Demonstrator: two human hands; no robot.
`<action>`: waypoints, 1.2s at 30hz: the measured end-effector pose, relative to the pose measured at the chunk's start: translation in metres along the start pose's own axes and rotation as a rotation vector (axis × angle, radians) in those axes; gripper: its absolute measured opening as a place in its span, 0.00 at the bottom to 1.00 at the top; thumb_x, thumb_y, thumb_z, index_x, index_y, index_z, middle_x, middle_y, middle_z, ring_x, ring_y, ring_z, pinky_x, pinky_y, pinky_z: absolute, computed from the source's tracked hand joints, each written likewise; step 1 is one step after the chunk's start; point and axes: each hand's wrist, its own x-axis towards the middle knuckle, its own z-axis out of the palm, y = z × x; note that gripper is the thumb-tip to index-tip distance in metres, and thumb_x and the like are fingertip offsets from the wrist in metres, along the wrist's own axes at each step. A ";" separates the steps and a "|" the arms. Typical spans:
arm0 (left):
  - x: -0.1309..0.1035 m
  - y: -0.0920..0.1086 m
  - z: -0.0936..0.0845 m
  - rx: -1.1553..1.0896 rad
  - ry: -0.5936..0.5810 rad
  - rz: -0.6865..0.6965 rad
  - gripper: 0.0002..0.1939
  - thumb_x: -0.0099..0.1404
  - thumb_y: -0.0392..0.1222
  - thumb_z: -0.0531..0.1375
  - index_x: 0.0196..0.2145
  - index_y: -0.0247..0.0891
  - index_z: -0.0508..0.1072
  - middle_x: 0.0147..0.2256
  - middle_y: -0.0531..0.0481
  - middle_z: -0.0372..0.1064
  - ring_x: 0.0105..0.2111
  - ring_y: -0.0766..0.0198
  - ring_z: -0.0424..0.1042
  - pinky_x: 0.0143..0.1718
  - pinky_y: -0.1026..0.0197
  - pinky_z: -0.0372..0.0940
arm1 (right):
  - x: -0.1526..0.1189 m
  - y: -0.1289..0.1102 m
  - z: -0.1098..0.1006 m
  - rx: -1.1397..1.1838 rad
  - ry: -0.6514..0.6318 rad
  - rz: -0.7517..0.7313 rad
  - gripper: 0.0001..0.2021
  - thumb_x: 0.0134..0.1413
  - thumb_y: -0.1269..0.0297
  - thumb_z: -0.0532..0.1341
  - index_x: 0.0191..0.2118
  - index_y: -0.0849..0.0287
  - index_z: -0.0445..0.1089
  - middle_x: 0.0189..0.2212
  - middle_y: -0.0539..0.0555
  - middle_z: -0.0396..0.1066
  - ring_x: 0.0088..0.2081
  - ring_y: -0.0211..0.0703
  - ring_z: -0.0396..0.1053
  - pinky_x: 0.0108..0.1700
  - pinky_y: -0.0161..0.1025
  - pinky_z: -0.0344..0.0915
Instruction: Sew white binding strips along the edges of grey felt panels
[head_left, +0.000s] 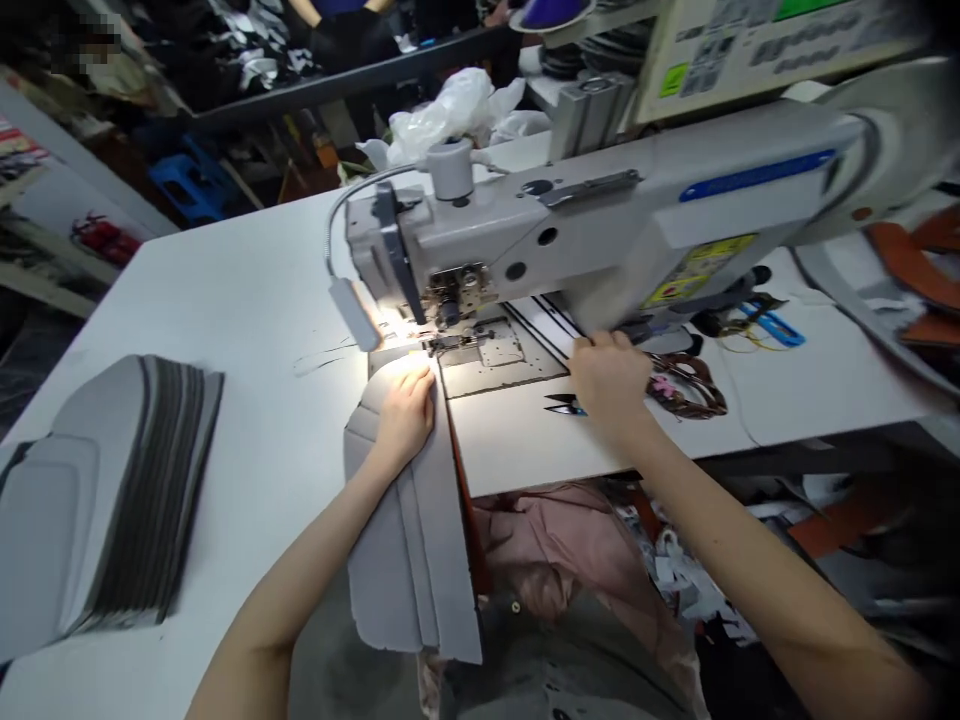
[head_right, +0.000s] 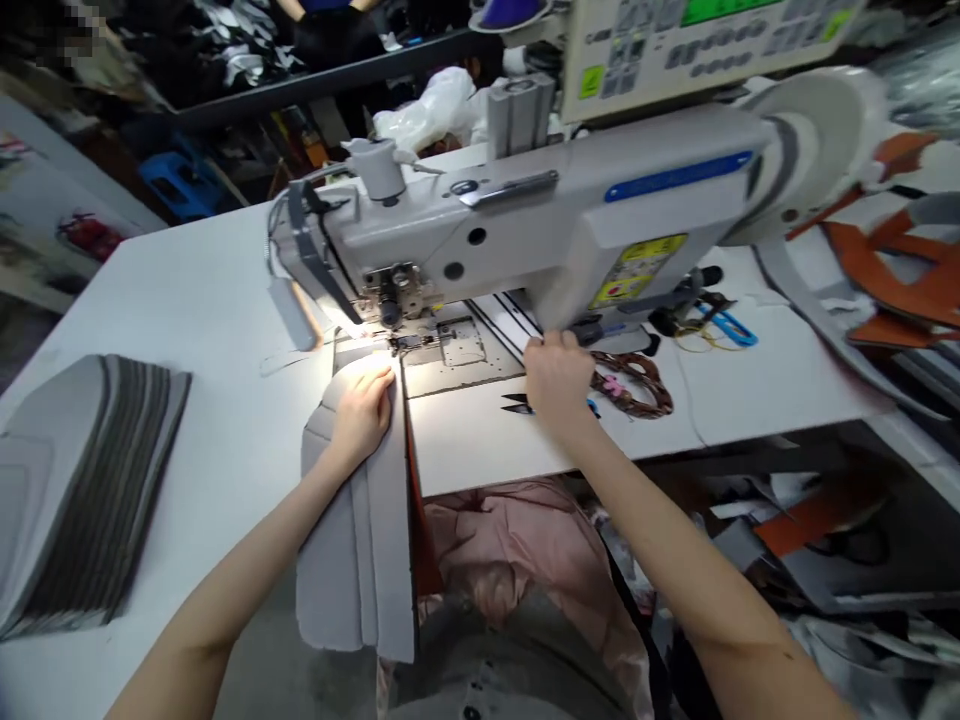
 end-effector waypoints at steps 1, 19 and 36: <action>0.000 0.001 -0.001 0.001 -0.005 -0.005 0.19 0.66 0.30 0.51 0.51 0.36 0.72 0.54 0.38 0.71 0.56 0.50 0.68 0.59 0.43 0.65 | -0.001 0.000 0.001 -0.006 0.015 -0.018 0.14 0.62 0.74 0.52 0.42 0.71 0.74 0.39 0.71 0.72 0.44 0.58 0.66 0.34 0.41 0.55; -0.004 0.005 -0.003 -0.030 -0.039 -0.095 0.19 0.66 0.30 0.52 0.53 0.36 0.71 0.57 0.42 0.70 0.53 0.51 0.66 0.57 0.46 0.64 | -0.017 -0.038 0.007 1.293 -0.387 -0.025 0.18 0.48 0.46 0.66 0.29 0.57 0.68 0.21 0.50 0.69 0.21 0.38 0.65 0.23 0.35 0.61; -0.001 0.002 -0.009 -0.243 0.047 -0.112 0.13 0.72 0.39 0.52 0.46 0.38 0.75 0.50 0.45 0.75 0.51 0.57 0.71 0.57 0.50 0.65 | -0.017 -0.123 0.040 0.646 0.077 -0.711 0.20 0.70 0.71 0.45 0.46 0.62 0.75 0.50 0.61 0.76 0.56 0.44 0.72 0.59 0.41 0.68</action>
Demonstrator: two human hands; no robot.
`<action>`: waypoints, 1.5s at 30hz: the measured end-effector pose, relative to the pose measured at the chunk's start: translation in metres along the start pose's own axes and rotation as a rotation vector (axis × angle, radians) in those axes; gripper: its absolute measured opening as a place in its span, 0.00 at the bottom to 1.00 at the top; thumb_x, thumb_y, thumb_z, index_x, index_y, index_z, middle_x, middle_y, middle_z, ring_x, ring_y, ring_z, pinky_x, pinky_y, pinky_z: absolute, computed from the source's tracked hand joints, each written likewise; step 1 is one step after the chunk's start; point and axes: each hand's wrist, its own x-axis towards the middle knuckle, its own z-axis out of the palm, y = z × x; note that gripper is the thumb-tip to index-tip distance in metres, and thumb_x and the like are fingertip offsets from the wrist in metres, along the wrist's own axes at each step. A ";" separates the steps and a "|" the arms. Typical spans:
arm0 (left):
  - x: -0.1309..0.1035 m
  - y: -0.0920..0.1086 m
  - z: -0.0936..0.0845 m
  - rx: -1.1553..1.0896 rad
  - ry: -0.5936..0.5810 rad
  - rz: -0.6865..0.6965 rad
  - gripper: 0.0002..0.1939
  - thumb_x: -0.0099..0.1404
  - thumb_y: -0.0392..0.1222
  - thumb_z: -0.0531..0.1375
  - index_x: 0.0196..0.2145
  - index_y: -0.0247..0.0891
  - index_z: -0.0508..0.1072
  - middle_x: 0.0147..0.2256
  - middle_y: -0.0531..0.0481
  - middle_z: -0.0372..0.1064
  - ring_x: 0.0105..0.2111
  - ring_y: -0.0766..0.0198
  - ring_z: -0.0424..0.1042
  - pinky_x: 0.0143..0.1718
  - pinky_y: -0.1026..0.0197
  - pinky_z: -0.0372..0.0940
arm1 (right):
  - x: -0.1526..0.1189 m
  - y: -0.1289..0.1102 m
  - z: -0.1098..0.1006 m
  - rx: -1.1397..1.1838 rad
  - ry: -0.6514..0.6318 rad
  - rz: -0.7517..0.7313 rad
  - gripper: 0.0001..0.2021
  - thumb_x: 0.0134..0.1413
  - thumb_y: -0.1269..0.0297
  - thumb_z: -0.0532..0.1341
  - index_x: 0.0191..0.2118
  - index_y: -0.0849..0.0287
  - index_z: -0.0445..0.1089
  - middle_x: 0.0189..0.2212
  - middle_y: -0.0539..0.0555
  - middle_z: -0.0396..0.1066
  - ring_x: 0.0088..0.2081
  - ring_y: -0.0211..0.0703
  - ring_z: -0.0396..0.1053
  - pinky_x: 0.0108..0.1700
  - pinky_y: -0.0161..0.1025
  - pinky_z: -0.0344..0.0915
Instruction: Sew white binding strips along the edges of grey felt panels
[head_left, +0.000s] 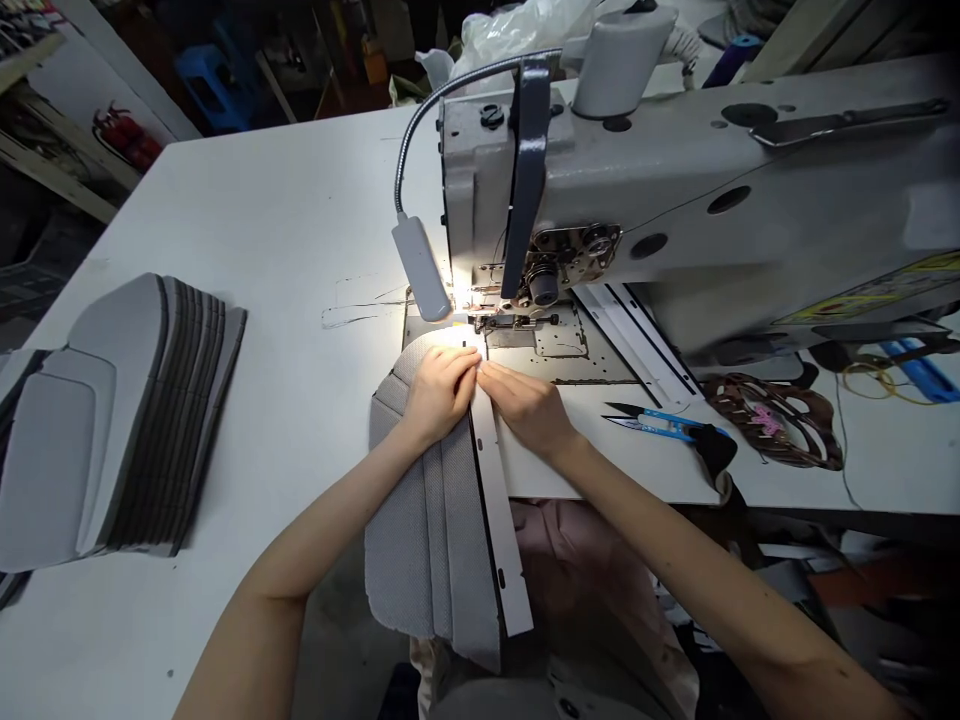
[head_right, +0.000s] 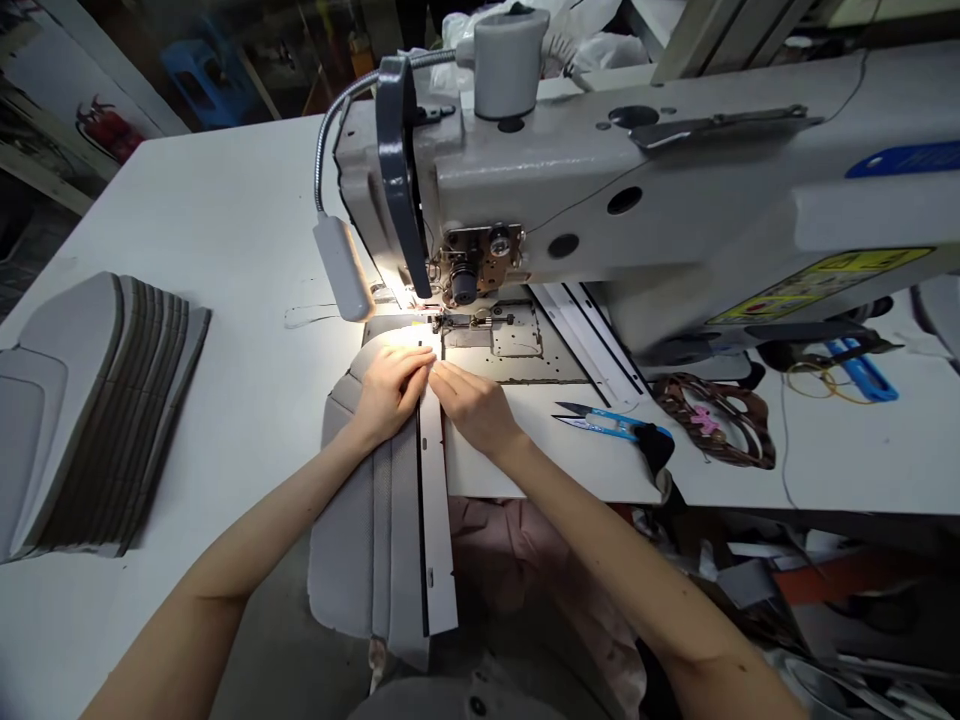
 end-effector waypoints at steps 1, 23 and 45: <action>0.000 0.000 0.001 0.024 -0.008 0.020 0.13 0.72 0.39 0.52 0.46 0.37 0.75 0.50 0.45 0.75 0.50 0.56 0.70 0.56 0.50 0.65 | -0.001 -0.001 0.001 -0.032 0.006 -0.017 0.20 0.70 0.72 0.45 0.47 0.62 0.75 0.50 0.61 0.76 0.55 0.44 0.72 0.58 0.41 0.69; 0.007 -0.001 0.004 0.352 -0.128 0.223 0.10 0.69 0.33 0.51 0.43 0.36 0.71 0.54 0.43 0.72 0.47 0.51 0.69 0.48 0.49 0.68 | -0.117 -0.095 -0.020 0.487 -0.385 0.474 0.08 0.52 0.79 0.60 0.29 0.59 0.66 0.27 0.49 0.72 0.27 0.38 0.67 0.29 0.34 0.55; -0.003 0.008 0.003 0.256 -0.107 0.143 0.14 0.71 0.34 0.49 0.50 0.36 0.71 0.53 0.40 0.71 0.52 0.53 0.69 0.56 0.48 0.66 | -0.125 -0.096 0.006 0.970 -0.041 0.706 0.25 0.53 0.72 0.58 0.58 0.60 0.59 0.27 0.46 0.69 0.26 0.36 0.67 0.29 0.33 0.62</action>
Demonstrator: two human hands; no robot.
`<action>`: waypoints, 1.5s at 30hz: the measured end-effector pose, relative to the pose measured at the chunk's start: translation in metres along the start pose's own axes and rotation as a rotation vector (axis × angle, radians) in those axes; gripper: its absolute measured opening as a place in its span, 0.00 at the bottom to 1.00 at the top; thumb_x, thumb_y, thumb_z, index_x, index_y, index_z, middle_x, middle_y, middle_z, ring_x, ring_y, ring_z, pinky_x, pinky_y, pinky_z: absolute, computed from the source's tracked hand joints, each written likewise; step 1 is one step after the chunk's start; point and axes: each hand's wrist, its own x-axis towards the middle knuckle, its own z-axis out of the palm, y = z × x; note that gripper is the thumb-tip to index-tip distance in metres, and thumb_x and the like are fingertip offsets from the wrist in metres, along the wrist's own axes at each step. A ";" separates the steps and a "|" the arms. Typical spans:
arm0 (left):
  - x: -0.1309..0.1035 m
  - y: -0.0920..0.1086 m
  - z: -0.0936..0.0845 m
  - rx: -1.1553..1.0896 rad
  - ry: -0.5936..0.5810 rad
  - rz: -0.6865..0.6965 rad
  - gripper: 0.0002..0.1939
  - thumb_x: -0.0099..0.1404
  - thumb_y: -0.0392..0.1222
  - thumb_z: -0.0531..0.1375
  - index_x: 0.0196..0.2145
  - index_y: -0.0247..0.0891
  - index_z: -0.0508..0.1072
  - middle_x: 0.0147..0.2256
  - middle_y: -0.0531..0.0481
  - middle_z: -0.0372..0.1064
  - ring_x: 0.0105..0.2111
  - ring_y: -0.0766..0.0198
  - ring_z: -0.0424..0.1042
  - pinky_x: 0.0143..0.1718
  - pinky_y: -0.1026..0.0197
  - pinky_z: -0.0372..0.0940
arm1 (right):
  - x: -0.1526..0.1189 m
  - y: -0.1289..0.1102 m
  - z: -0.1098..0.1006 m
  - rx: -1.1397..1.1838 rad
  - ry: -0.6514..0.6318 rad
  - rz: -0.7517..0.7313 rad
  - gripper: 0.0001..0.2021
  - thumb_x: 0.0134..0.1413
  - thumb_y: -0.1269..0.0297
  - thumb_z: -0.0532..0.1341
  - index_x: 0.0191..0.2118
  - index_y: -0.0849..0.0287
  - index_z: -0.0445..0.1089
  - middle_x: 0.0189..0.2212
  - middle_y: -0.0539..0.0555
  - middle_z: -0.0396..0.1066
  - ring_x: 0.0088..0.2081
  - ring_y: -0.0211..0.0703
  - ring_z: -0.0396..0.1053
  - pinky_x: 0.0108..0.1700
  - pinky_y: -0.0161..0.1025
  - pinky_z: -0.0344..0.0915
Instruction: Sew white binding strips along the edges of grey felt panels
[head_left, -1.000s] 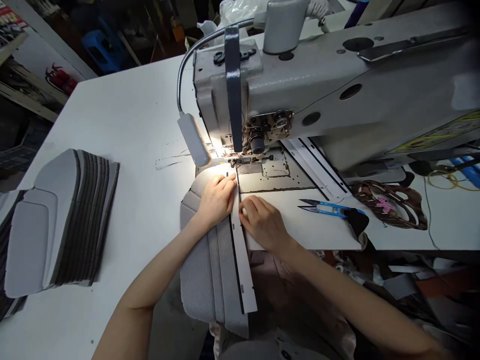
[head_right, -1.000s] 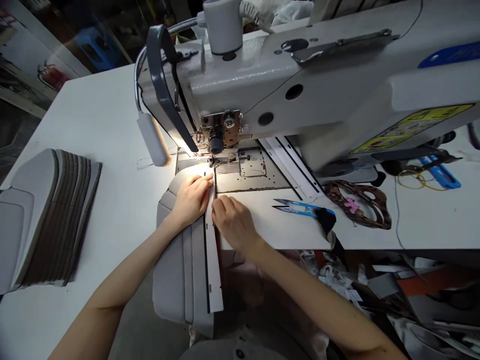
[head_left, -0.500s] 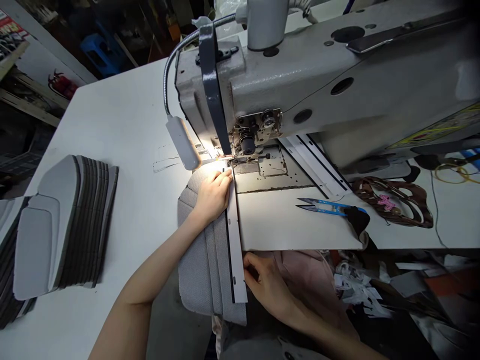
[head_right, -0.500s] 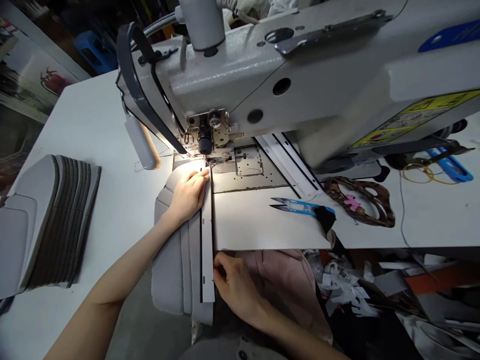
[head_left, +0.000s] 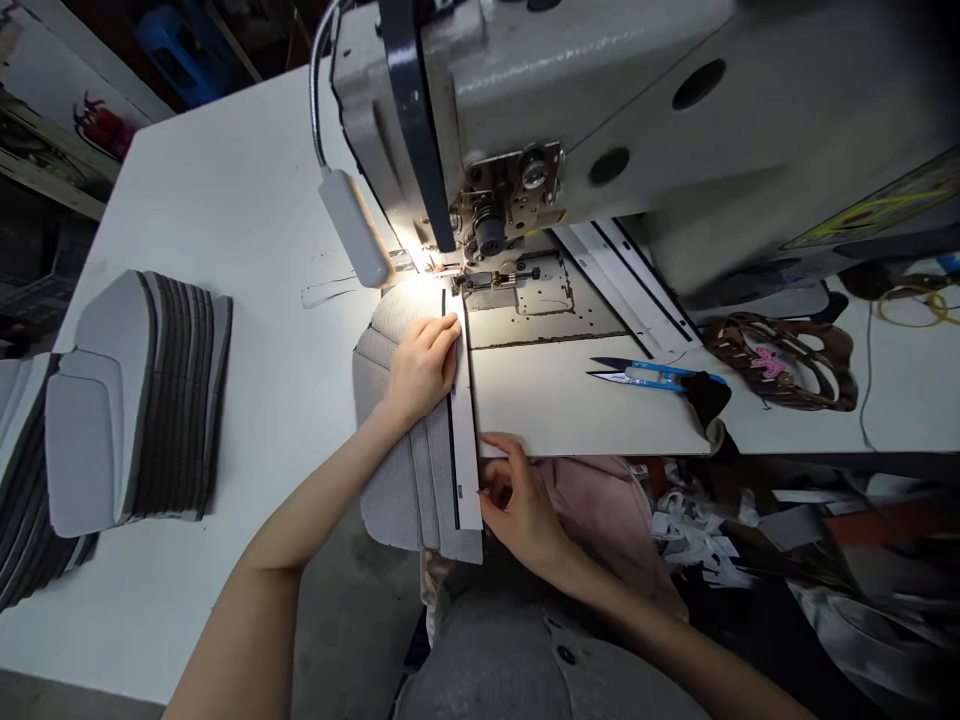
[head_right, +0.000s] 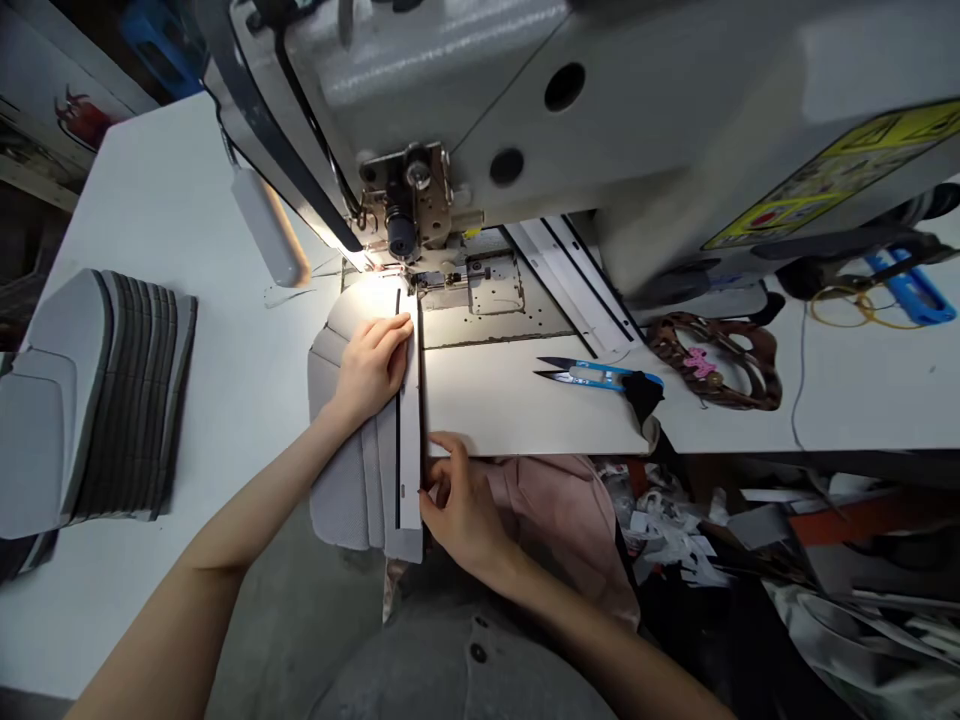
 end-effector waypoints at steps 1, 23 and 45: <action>-0.009 0.007 -0.002 -0.015 0.014 -0.004 0.16 0.71 0.34 0.50 0.52 0.36 0.70 0.55 0.40 0.70 0.53 0.53 0.68 0.56 0.48 0.66 | -0.002 0.002 0.001 -0.035 -0.001 -0.034 0.32 0.53 0.73 0.58 0.64 0.60 0.54 0.27 0.46 0.69 0.25 0.36 0.65 0.29 0.33 0.63; -0.051 0.041 -0.009 -0.017 0.043 -0.020 0.23 0.68 0.32 0.51 0.59 0.35 0.67 0.57 0.38 0.68 0.54 0.50 0.67 0.56 0.44 0.68 | -0.007 0.009 0.003 -0.001 -0.027 -0.084 0.33 0.59 0.71 0.52 0.71 0.63 0.51 0.28 0.47 0.62 0.27 0.34 0.60 0.29 0.31 0.62; -0.011 0.017 -0.016 -0.109 0.005 -0.119 0.11 0.71 0.36 0.51 0.44 0.37 0.73 0.42 0.44 0.74 0.42 0.58 0.71 0.45 0.54 0.69 | 0.017 -0.018 -0.017 -0.894 0.155 -0.562 0.29 0.57 0.78 0.56 0.64 0.61 0.63 0.41 0.60 0.72 0.40 0.47 0.71 0.37 0.40 0.74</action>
